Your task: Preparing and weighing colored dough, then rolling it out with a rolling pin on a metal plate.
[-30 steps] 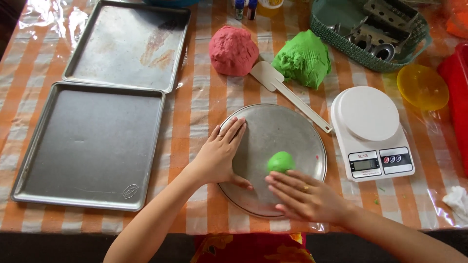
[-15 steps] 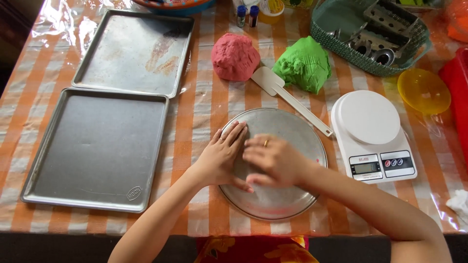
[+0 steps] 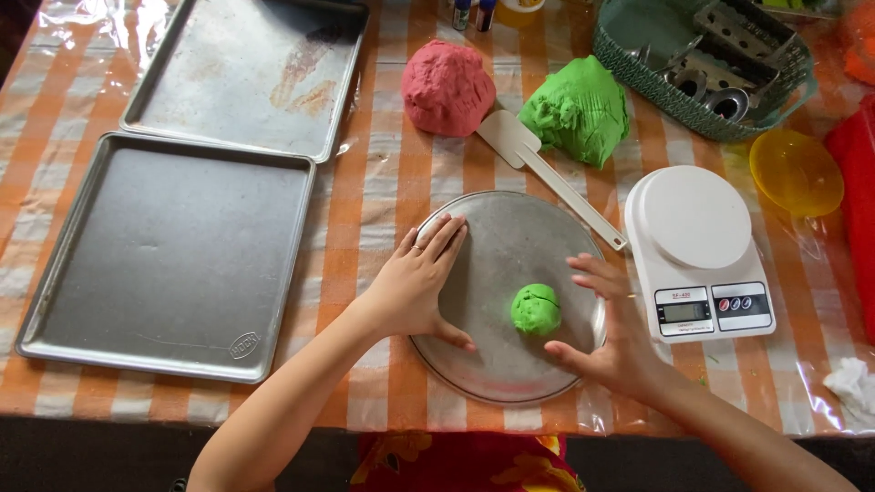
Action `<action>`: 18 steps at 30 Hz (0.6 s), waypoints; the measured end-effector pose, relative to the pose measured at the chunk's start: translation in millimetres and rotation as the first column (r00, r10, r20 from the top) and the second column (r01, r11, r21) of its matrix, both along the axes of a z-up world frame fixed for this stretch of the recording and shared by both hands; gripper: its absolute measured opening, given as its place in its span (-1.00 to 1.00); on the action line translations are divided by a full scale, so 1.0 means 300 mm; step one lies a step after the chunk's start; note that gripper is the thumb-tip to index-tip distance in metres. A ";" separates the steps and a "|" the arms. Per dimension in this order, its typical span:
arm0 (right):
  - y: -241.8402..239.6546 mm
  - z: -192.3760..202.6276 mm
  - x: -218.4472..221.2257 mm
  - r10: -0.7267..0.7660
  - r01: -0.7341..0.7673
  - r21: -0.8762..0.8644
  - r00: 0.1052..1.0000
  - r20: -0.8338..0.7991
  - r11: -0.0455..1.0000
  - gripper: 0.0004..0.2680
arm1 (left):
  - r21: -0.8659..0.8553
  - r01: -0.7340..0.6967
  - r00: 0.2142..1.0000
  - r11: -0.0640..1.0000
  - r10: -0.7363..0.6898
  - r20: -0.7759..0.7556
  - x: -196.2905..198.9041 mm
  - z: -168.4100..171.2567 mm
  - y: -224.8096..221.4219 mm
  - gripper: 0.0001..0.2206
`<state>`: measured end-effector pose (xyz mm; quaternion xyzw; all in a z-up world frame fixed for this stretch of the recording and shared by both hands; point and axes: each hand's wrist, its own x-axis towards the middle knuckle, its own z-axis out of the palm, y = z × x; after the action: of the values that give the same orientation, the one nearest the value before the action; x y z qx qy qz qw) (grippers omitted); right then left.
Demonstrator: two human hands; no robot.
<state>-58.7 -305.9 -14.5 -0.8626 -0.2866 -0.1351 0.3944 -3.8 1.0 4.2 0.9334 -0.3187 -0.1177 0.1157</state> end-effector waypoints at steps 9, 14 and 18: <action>0.208 0.091 0.122 -0.035 -0.075 -0.438 0.971 -0.238 0.896 -0.56 | -0.028 0.002 1.000 1.000 -0.002 -0.002 -0.006 0.004 0.003 0.42; 0.214 0.071 0.397 -0.267 -0.001 -0.581 0.888 -0.375 0.814 -0.38 | -0.007 -0.010 1.000 1.000 0.010 -0.024 -0.007 0.009 -0.001 0.42; 0.356 0.090 0.414 -0.214 0.048 -0.435 0.915 -0.342 0.899 -0.36 | 0.012 -0.014 1.000 1.000 0.014 -0.016 -0.009 0.020 0.000 0.42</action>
<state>65.5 -199.0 12.5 -0.9540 -0.1667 0.0728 0.2384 -6.4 0.8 10.1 0.9353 -0.3106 -0.1262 0.1135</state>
